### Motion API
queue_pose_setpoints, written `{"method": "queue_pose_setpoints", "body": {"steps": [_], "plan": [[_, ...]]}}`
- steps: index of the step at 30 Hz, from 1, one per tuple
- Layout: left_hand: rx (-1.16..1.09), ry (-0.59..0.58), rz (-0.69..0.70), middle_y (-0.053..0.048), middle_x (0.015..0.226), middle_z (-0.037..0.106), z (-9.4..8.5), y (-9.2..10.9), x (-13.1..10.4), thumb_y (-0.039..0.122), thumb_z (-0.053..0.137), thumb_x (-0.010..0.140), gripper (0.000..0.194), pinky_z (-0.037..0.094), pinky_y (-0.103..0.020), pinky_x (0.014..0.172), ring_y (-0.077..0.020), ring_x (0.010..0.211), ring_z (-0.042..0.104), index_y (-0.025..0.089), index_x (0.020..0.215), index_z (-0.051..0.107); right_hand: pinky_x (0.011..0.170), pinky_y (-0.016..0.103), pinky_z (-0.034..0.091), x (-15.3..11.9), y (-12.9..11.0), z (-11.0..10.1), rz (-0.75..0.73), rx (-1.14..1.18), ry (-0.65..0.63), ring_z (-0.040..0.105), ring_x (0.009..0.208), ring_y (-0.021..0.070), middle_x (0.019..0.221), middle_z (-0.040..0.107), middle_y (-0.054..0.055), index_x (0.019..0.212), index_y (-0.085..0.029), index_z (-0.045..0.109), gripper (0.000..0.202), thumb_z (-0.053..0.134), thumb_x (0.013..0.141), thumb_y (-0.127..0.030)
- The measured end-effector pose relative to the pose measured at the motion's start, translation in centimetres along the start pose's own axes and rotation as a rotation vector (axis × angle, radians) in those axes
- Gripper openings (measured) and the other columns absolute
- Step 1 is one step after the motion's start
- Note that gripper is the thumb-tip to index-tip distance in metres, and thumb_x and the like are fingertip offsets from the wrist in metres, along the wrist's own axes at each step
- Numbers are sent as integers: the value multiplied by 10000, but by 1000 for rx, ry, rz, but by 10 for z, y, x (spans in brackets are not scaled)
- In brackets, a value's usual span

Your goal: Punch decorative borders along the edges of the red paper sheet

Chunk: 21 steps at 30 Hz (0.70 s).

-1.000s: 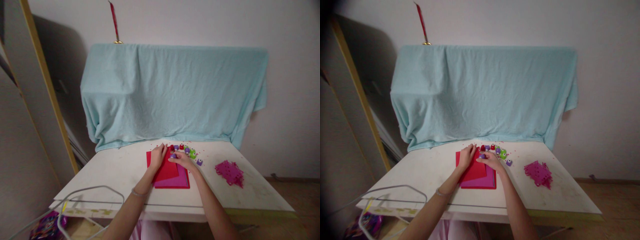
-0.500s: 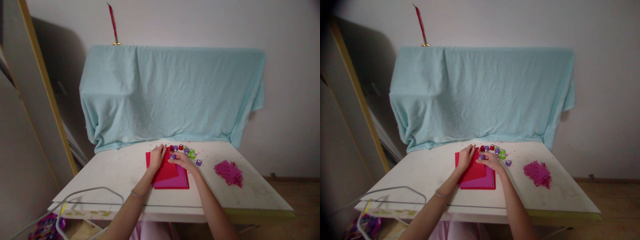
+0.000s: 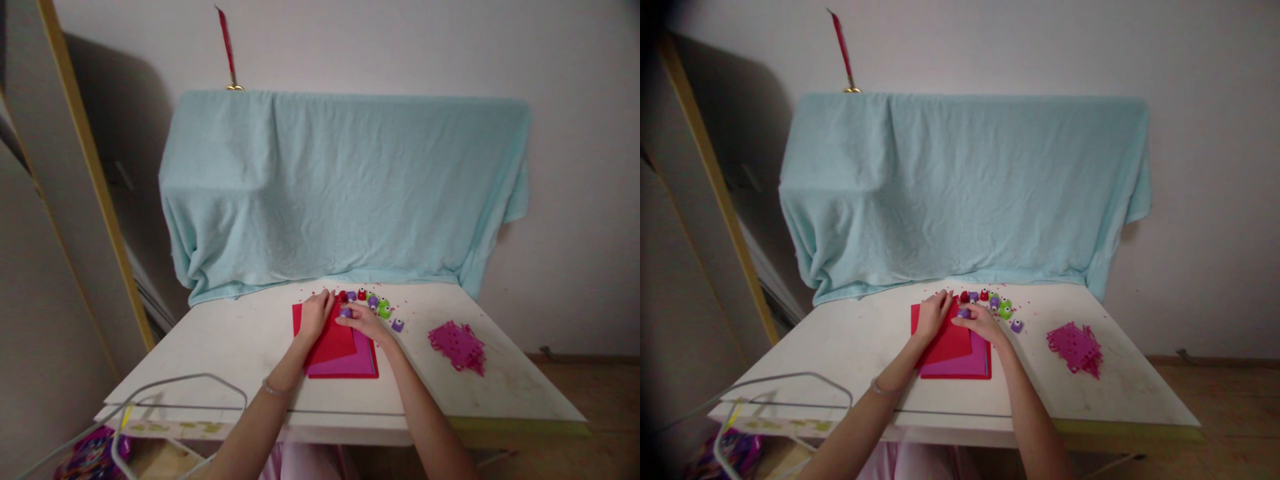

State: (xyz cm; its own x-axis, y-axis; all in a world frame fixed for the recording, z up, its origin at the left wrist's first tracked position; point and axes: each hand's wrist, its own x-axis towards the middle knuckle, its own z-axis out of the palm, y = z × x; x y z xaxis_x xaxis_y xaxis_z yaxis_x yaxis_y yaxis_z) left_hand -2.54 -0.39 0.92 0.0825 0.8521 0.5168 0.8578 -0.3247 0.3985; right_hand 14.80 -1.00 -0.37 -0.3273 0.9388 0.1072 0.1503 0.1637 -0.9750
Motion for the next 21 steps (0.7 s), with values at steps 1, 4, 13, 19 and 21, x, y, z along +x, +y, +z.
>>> {"method": "queue_pose_setpoints", "body": {"steps": [1,4,13,19,21], "plan": [[1,-1,7,-37,692,607,0,0,0,419,272,965,354,295,-229,593,-153,654,566,208,826,521,658,289,463,0,-1,0,3,-8,6,602,731,196,740,643,0,959,-201,656,446,744,608,-462],[-5,7,17,-38,692,603,0,0,0,417,273,965,354,297,-228,595,-150,649,560,205,825,519,641,293,461,-1,-4,-1,-2,-20,14,603,742,212,747,645,7,934,-215,669,428,756,591,-455],[7,25,1,-36,668,595,-2,2,0,422,271,964,364,300,-231,597,-151,626,550,204,810,519,668,300,471,-2,-4,0,12,27,-1,604,734,201,758,646,10,1006,-199,655,485,764,597,-436],[39,38,25,-27,655,594,0,0,0,410,280,966,352,292,-229,583,-150,623,551,204,819,523,692,280,462,1,2,1,-15,110,-40,585,711,163,765,634,-3,1037,-182,634,505,769,604,-405],[39,43,33,-25,650,590,1,-1,0,407,279,967,347,287,-229,576,-148,618,547,204,822,520,697,275,456,2,4,2,-26,128,-44,581,708,155,767,631,-5,1037,-183,635,498,772,605,-390]]}}
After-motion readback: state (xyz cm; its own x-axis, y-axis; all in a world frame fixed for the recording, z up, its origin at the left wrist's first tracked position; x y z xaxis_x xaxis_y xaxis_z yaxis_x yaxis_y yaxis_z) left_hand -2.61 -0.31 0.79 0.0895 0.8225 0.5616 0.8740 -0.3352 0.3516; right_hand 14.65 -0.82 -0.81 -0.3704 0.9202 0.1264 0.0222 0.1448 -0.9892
